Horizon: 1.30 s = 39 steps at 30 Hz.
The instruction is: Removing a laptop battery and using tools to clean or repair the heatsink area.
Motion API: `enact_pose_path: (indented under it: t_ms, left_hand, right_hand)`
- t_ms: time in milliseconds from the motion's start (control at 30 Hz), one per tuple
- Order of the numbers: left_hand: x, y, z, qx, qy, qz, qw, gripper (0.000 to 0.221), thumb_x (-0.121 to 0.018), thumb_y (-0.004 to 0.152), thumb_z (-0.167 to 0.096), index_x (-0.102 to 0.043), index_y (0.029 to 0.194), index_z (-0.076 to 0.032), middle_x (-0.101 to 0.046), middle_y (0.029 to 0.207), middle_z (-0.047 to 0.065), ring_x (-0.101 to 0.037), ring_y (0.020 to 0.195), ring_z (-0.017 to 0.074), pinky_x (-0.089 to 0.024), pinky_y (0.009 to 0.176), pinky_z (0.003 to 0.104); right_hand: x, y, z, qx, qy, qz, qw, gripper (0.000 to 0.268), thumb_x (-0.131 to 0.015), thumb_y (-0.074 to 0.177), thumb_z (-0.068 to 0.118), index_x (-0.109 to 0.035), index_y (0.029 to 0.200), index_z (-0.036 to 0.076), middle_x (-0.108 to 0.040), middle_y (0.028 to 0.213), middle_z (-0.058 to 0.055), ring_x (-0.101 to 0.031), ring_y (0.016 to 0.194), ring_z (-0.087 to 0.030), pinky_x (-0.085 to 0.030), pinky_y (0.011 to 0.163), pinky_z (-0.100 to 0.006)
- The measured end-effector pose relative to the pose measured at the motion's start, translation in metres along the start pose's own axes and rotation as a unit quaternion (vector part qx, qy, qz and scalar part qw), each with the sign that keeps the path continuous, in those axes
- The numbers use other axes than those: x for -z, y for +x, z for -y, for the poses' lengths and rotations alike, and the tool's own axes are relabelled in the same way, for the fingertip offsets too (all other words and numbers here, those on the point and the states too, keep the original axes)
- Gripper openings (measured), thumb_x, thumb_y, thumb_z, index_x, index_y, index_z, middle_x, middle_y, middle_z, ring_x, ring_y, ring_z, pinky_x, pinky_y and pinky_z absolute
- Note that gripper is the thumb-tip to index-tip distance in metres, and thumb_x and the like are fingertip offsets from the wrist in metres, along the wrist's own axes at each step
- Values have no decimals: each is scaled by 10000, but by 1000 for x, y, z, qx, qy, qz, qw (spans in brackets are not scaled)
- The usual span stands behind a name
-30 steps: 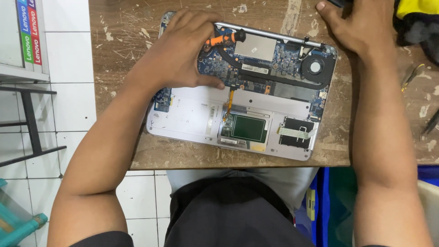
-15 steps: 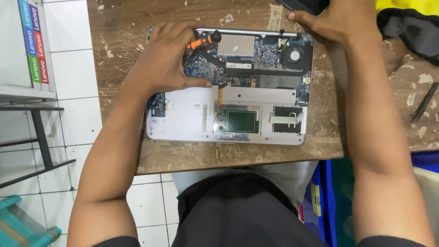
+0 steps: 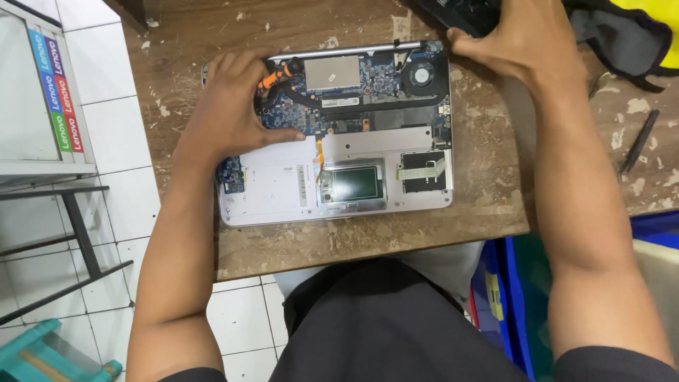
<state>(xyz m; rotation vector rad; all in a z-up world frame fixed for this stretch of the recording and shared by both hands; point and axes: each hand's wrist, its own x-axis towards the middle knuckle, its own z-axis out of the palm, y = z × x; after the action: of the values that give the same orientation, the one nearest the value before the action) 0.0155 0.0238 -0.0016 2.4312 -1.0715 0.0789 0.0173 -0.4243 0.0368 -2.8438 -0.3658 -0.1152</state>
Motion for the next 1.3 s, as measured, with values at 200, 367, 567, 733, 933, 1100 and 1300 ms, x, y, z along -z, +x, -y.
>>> enact_pose_path:
  t_ms: [200, 367, 567, 733, 933, 1100, 1300]
  left_hand:
    - [4, 3, -8, 12, -20, 11, 1000, 927, -934, 776, -657, -632, 1304, 43, -581, 1592, 223, -529, 1430, 436, -328, 1195, 633]
    - [6, 3, -10, 7, -6, 18, 1000, 830, -934, 778, -633, -588, 1123, 38, -609, 1561, 272, -536, 1421, 473, -354, 1185, 637]
    - [5, 4, -17, -4, -7, 15, 1000, 745, -956, 797, -517, -565, 1080, 50, -619, 1593, 305, -548, 1463, 489, -366, 1220, 648]
    - [1, 5, -22, -12, 5, 4, 1000, 683, -955, 840, -471, -631, 1102, 72, -623, 1629, 318, -561, 1479, 492, -436, 1216, 631]
    - [-4, 8, -20, -34, 28, 0, 999, 782, -950, 838, -481, -567, 1159, 120, -623, 1655, 362, -561, 1527, 549, -410, 1243, 679]
    - [-2, 8, -24, -16, 19, 6, 1000, 828, -958, 805, -450, -652, 1287, 150, -609, 1671, 378, -539, 1545, 554, -378, 1277, 697]
    - [-7, 5, -14, -42, 41, -8, 998, 779, -996, 818, -449, -527, 1087, 111, -655, 1650, 391, -614, 1477, 566, -417, 1196, 655]
  right_hand:
    - [36, -76, 67, -289, 70, 113, 948, 687, -692, 1094, 477, -500, 1586, 38, -560, 1380, -283, -663, 1168, -484, -590, 929, -720]
    - [20, -146, 72, -296, -11, 52, 954, 738, -740, 977, 537, -569, 1502, 47, -592, 1304, -337, -668, 1052, -574, -557, 795, -700]
    - [14, -187, 67, -389, -75, 63, 916, 904, -725, 911, 677, -504, 1560, 86, -517, 1298, -257, -618, 1132, -521, -545, 829, -695]
    - [6, -208, 40, -374, -115, 23, 920, 965, -751, 882, 716, -519, 1560, 69, -500, 1289, -227, -556, 1165, -463, -538, 849, -637]
    - [6, -217, 18, -361, -124, 24, 924, 1022, -807, 834, 713, -501, 1595, 104, -322, 1722, -265, -493, 1152, -476, -434, 1013, -595]
    - [-1, -230, 11, -309, -174, -15, 935, 1006, -759, 871, 742, -549, 1579, 59, -428, 1637, -305, -506, 1071, -466, -457, 929, -577]
    - [12, -238, 10, -317, -136, -4, 938, 1021, -610, 904, 946, -610, 1553, 158, -506, 1594, -266, -545, 1094, -465, -474, 897, -572]
